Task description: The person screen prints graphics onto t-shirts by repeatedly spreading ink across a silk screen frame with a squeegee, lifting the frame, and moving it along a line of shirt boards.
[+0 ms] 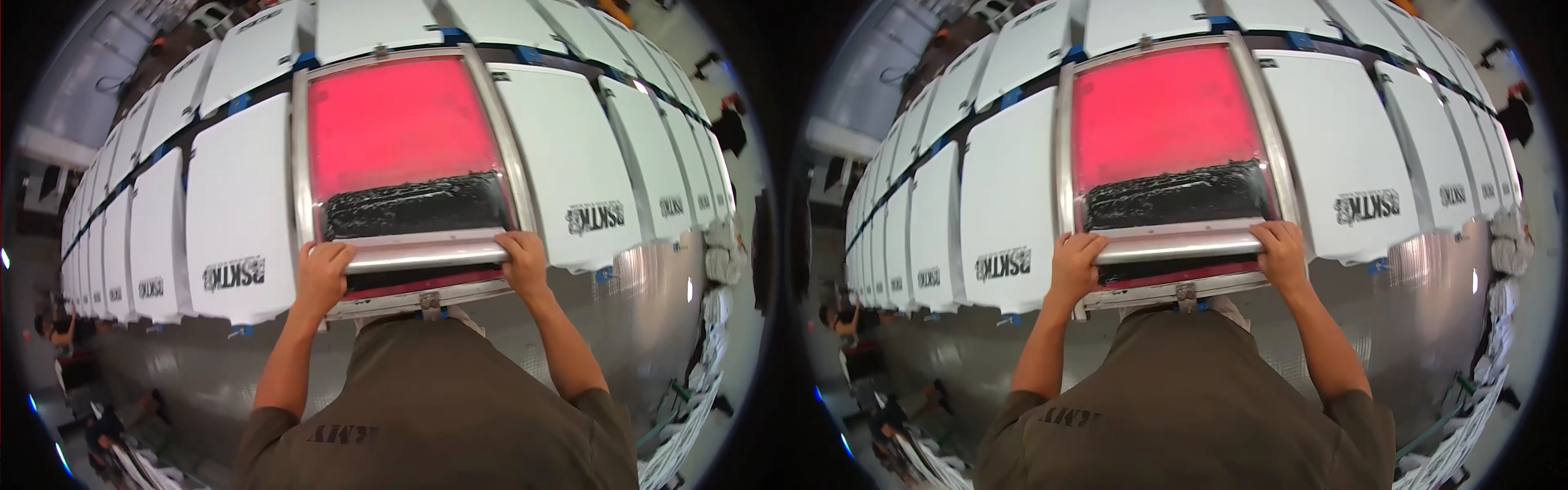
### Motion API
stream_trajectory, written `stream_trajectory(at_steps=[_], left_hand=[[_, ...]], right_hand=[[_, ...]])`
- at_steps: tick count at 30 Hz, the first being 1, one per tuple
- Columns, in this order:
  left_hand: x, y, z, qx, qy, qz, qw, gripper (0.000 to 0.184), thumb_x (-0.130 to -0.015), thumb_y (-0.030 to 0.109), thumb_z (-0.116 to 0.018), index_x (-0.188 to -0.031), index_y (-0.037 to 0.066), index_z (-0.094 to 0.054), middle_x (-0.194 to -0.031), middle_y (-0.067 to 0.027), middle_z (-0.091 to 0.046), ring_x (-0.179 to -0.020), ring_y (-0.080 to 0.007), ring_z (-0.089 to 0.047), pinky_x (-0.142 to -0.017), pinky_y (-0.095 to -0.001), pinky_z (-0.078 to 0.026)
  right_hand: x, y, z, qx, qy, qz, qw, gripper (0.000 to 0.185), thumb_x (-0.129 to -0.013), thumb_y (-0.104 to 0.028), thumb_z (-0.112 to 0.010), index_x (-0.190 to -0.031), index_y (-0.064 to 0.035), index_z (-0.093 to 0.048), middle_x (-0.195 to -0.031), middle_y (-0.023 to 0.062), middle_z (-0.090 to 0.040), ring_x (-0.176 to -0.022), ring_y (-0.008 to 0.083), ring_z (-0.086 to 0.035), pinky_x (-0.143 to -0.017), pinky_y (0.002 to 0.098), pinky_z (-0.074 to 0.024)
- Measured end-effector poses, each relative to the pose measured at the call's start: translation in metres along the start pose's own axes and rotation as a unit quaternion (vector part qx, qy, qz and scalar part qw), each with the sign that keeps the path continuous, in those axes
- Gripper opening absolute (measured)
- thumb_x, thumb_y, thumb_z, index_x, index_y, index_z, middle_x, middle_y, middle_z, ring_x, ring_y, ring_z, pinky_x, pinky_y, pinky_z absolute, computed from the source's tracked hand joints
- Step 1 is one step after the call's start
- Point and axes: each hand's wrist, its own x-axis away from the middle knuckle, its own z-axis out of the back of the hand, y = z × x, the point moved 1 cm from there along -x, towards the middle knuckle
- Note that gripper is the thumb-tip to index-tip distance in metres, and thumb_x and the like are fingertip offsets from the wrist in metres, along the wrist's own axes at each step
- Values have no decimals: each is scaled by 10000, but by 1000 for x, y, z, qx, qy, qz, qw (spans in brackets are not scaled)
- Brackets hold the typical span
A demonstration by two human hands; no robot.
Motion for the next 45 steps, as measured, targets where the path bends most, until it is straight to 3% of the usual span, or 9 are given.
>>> stream_trajectory(at_steps=[3, 4, 9, 20, 25, 31, 33, 35, 45], left_hand=[[-13, -27, 19, 34, -88, 47, 994, 378, -688, -44, -569, -1014, 121, -665, -963, -75, -688, -959, -271, -634, -881, -476, -414], [-25, -33, 24, 25, -46, 23, 998, 377, -655, -63, -577, -981, 87, -690, -914, -116, -701, -843, -323, -657, -805, -423, -500], [-75, -68, 20, -3, -62, 94, 994, 319, -723, 4, -588, -974, 161, -706, -887, -121, -689, -817, -350, -646, -714, -449, -517], [-14, -29, 35, 89, -232, 183, 951, 363, -691, -19, -578, -994, 140, -700, -861, -174, -672, -838, -388, -637, -768, -452, -513], [-15, -8, 34, 180, -297, 201, 916, 331, -691, 31, -660, -1011, 107, -695, -863, -183, -671, -837, -394, -636, -752, -435, -511], [-71, -3, 16, 245, -110, 127, 955, 274, -698, -7, -664, -960, 71, -686, -820, -174, -666, -785, -375, -646, -693, -384, -511], [-71, -16, -4, 235, -106, 140, 956, 293, -714, -12, -650, -991, 81, -676, -883, -140, -690, -846, -335, -661, -767, -405, -503], [-58, -40, -40, 98, 54, 12, 994, 347, -735, -28, -635, -1064, 80, -651, -984, -114, -694, -940, -302, -657, -888, -457, -460], [-11, -19, 3, 23, -27, 29, 999, 391, -698, -59, -570, -1048, 103, -641, -974, -46, -677, -956, -249, -641, -940, -488, -418]], right_hand=[[-23, -12, 12, -21, -47, 8, 999, 442, -592, 77, -574, -984, -94, -687, -943, 73, -652, -915, 294, -589, -831, 427, -440], [-35, -11, 11, -19, -49, 10, 999, 423, -632, 74, -578, -1001, -99, -688, -957, 81, -661, -929, 299, -594, -844, 425, -441], [-107, -4, -12, 19, -71, 0, 997, 350, -708, 25, -623, -1023, -116, -681, -990, 65, -667, -968, 282, -602, -869, 424, -446], [-112, -23, 11, 74, -279, -13, 957, 298, -726, -44, -685, -995, -171, -702, -983, 24, -657, -1006, 244, -605, -847, 413, -450], [-123, -25, 49, 77, -285, -1, 955, 268, -684, -27, -708, -929, -136, -714, -898, 63, -681, -910, 286, -631, -796, 424, -476], [-147, -38, 117, 109, -130, -1, 985, 243, -685, 26, -645, -873, -96, -739, -849, 87, -696, -814, 294, -632, -728, 420, -494], [-140, -30, 103, 127, -82, 26, 988, 277, -686, 61, -612, -889, -89, -726, -867, 84, -687, -811, 296, -619, -737, 417, -485], [-123, -19, 74, 123, -42, 68, 989, 327, -677, 76, -594, -931, -99, -705, -906, 72, -668, -877, 284, -608, -768, 412, -468], [-50, -1, 17, 28, -54, 11, 998, 416, -632, 82, -580, -993, -97, -688, -990, 46, -672, -977, 256, -605, -914, 396, -414]])
